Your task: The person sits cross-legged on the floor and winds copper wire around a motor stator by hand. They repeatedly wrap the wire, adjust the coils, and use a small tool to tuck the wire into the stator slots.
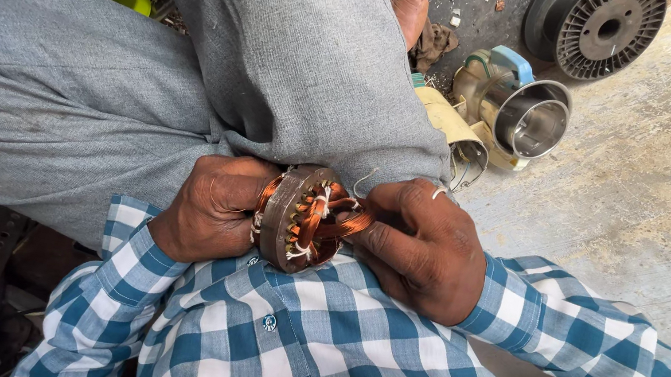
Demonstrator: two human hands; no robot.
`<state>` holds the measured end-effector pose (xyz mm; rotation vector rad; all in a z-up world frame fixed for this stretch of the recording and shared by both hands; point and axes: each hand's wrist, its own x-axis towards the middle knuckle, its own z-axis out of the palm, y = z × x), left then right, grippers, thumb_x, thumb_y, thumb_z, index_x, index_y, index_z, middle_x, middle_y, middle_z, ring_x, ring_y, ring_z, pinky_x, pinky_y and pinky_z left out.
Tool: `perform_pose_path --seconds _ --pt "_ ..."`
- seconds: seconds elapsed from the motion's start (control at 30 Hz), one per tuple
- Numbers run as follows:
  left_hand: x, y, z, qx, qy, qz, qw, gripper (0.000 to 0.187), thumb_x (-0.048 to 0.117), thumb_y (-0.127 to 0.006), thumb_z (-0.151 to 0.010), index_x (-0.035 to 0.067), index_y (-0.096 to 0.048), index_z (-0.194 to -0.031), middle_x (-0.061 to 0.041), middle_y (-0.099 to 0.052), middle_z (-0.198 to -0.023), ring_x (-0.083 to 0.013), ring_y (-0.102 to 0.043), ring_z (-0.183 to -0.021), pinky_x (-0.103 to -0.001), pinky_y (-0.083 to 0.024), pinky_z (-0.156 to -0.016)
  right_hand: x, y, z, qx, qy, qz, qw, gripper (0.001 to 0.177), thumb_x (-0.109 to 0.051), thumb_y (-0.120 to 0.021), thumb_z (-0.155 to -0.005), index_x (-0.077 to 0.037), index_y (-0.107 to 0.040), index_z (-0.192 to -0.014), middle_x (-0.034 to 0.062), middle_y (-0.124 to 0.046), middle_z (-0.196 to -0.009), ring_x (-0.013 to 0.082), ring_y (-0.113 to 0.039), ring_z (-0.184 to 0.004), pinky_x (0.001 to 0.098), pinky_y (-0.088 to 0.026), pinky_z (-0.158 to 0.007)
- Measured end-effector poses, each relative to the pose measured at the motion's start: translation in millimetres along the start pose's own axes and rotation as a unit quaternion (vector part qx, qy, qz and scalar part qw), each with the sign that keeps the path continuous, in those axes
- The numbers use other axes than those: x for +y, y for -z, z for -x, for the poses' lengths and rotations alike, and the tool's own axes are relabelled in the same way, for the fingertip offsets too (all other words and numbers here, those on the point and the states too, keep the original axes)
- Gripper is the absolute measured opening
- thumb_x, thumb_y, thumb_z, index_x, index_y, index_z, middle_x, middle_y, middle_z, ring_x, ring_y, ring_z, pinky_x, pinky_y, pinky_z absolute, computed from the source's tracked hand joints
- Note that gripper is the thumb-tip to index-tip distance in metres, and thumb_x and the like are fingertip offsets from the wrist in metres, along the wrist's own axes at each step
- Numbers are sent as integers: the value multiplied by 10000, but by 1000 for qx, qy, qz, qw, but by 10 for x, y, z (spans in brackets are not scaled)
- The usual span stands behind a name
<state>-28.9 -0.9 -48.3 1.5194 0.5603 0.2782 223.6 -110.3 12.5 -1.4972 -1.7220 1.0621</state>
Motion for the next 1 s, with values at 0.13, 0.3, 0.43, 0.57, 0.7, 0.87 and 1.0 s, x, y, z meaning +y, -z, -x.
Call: perform_pose_path --seconds 0.13,0.3,0.43,0.57,0.7,0.87,1.0 --pt "9 4 -13 -1 8 11 1000 158 97 -797 -869 49 -760 -1015 -44 -719 -799 -144 -718 -688 -276 -561 -583 0 34 20 20 -5 -4 1000 323 -114 -855 -840 -79 -745 -1141 116 -651 -1017 206 -642 -836 340 -494 -652" --pt "-3 4 -7 4 -5 9 1000 168 93 -795 -886 53 -759 -1044 -40 -723 -821 -138 -724 -721 -274 -568 -610 115 70 81 39 90 -25 995 330 -94 -836 -797 -63 -779 -1121 117 -636 -955 152 -589 -716 324 -436 -561" --pt "-32 -10 -6 6 -9 0 1000 174 84 -789 -890 63 -758 -1059 -33 -729 -835 -131 -729 -731 -264 -576 -611 151 38 110 42 120 52 990 329 -170 -819 -785 -85 -805 -1103 118 -605 -917 187 -557 -679 351 -411 -535" --pt "-54 -1 6 2 13 1 1000 145 82 -813 -861 71 -774 -1000 -23 -720 -773 -117 -709 -662 -257 -546 -561 85 60 59 4 73 46 996 308 -148 -801 -801 -112 -811 -1107 123 -588 -1031 231 -587 -829 362 -482 -658" --pt "-53 -9 12 9 1 -15 1000 164 89 -828 -833 63 -770 -985 -33 -723 -796 -127 -704 -682 -260 -546 -578 47 151 -33 -51 8 -7 999 320 -83 -761 -747 -110 -779 -1065 203 -568 -1251 295 -601 -1041 393 -536 -869" --pt "-22 42 -9 -6 4 -19 1000 154 91 -821 -820 54 -760 -957 -45 -712 -792 -138 -699 -684 -277 -545 -586 13 143 -153 -60 8 15 998 228 -99 -797 -741 -86 -761 -966 169 -590 -1181 315 -593 -969 445 -503 -796" --pt "-15 106 -30 -42 53 -38 997 75 56 -786 -826 55 -765 -898 -30 -685 -701 -130 -655 -598 -296 -503 -532 -58 39 -174 -22 -4 32 999 181 -129 -825 -803 -37 -694 -888 173 -591 -1156 325 -610 -955 457 -496 -767"
